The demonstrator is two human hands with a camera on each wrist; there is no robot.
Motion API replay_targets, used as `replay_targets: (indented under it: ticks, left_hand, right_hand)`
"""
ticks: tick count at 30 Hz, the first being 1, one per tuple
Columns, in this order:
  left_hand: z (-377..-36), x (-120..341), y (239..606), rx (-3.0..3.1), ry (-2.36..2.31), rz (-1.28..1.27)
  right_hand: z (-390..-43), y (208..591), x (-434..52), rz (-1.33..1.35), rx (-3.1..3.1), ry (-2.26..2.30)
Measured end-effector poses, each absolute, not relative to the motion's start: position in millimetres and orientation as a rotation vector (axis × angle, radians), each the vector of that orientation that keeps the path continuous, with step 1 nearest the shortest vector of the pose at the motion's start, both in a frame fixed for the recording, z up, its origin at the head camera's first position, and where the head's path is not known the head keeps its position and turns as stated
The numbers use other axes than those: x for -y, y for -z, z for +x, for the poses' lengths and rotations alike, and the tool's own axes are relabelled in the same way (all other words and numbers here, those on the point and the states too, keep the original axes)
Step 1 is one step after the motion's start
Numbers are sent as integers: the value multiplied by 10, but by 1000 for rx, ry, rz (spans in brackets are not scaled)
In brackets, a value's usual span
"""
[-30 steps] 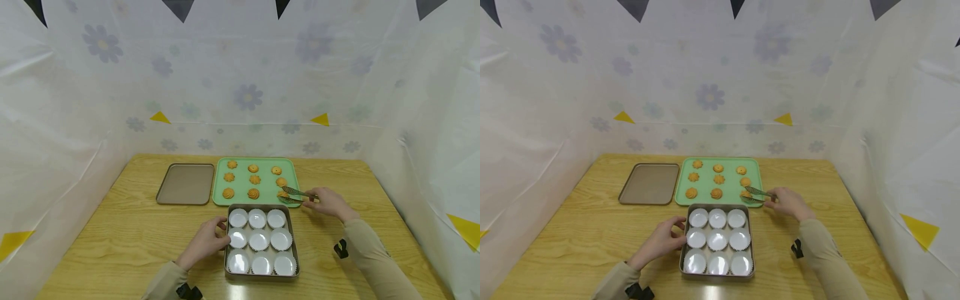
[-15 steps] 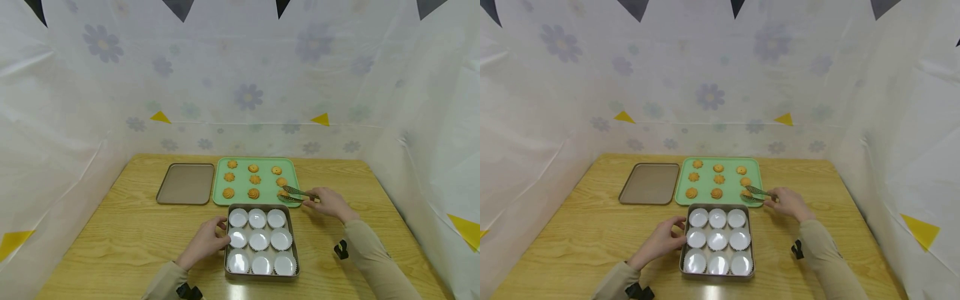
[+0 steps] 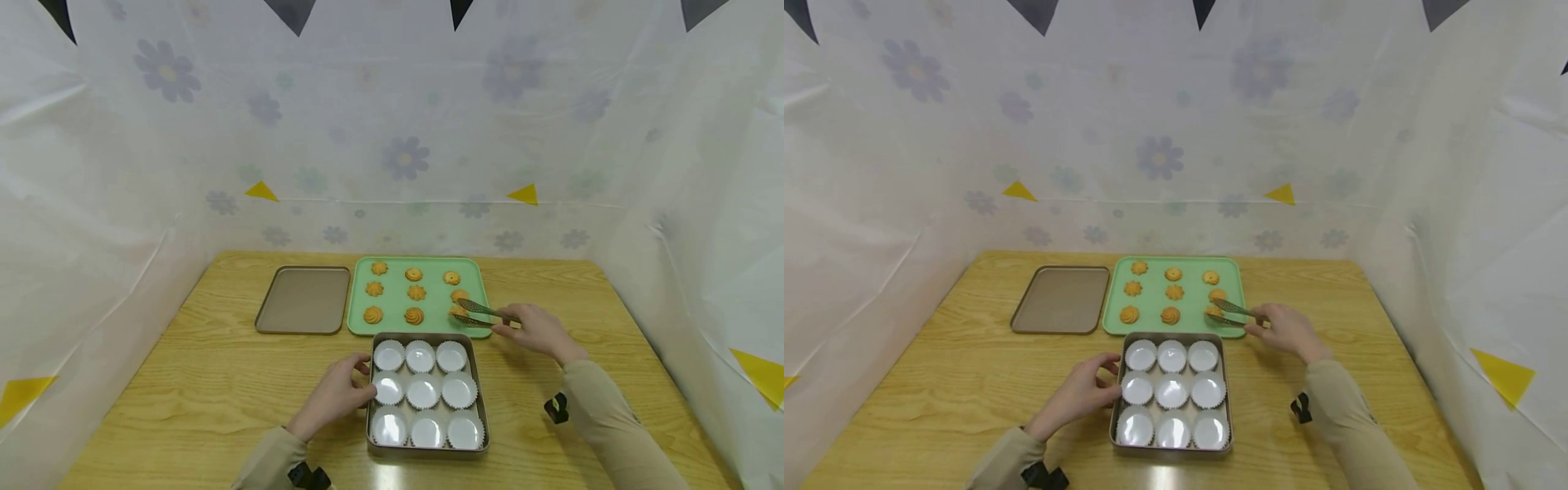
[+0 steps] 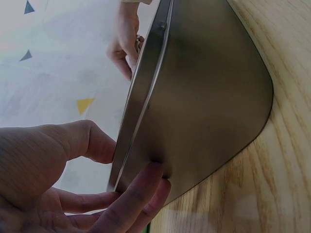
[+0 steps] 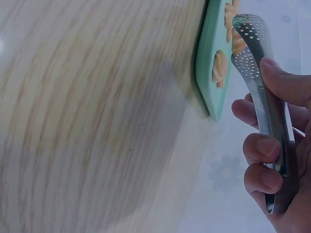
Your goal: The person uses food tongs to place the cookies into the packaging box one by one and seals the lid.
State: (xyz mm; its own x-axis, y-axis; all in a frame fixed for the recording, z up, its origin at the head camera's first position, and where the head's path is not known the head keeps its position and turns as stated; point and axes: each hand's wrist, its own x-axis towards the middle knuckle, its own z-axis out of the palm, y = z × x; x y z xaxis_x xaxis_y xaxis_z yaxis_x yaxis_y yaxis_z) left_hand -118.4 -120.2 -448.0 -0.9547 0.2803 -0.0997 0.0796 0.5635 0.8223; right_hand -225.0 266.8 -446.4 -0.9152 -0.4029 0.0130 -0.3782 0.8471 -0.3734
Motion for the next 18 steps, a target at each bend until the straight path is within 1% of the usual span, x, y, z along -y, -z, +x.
replay_targets:
  ticks: [18]
  left_hand:
    - [-1185, 1199, 4499, -2576, -1349, 302]
  right_hand:
    - [-2164, 4238, -2360, -832, -2997, 616]
